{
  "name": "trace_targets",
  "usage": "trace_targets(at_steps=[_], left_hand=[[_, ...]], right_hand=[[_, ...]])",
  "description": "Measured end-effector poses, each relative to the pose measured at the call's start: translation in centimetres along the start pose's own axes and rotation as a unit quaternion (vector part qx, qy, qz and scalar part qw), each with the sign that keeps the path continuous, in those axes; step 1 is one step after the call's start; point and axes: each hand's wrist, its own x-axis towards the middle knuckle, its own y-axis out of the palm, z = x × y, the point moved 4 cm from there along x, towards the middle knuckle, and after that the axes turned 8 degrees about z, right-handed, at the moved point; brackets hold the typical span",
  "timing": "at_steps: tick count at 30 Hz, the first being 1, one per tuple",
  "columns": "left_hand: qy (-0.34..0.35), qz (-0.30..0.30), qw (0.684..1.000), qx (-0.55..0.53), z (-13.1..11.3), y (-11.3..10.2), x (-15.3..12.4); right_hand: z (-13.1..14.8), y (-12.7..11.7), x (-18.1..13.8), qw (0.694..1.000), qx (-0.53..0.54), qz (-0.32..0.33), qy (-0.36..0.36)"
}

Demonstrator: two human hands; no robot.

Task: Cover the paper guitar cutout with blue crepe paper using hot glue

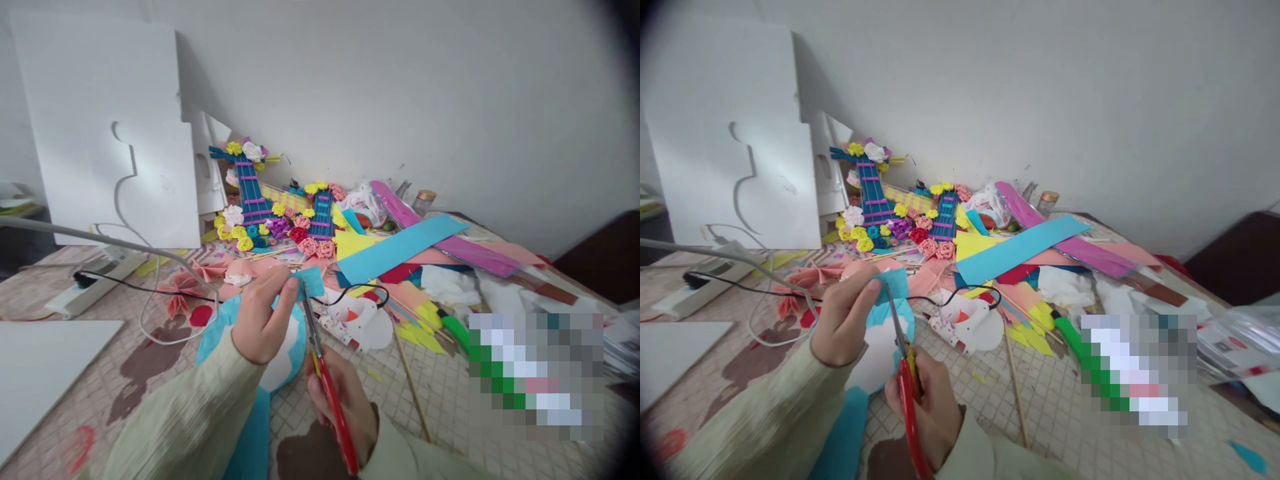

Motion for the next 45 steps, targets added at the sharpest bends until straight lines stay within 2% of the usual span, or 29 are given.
trace_targets(at_steps=[34, 45], left_hand=[[-0.019, -0.006, 1.000, 0.008, 0.1, 0.0, -0.1], [-0.033, 0.000, 0.999, -0.003, 0.2, -0.1, -0.1]], right_hand=[[0.2, 0.1, -0.1, 1.000, 0.015, -0.013, 0.002], [-0.7, -0.2, -0.2, 1.000, -0.016, -0.014, -0.005]])
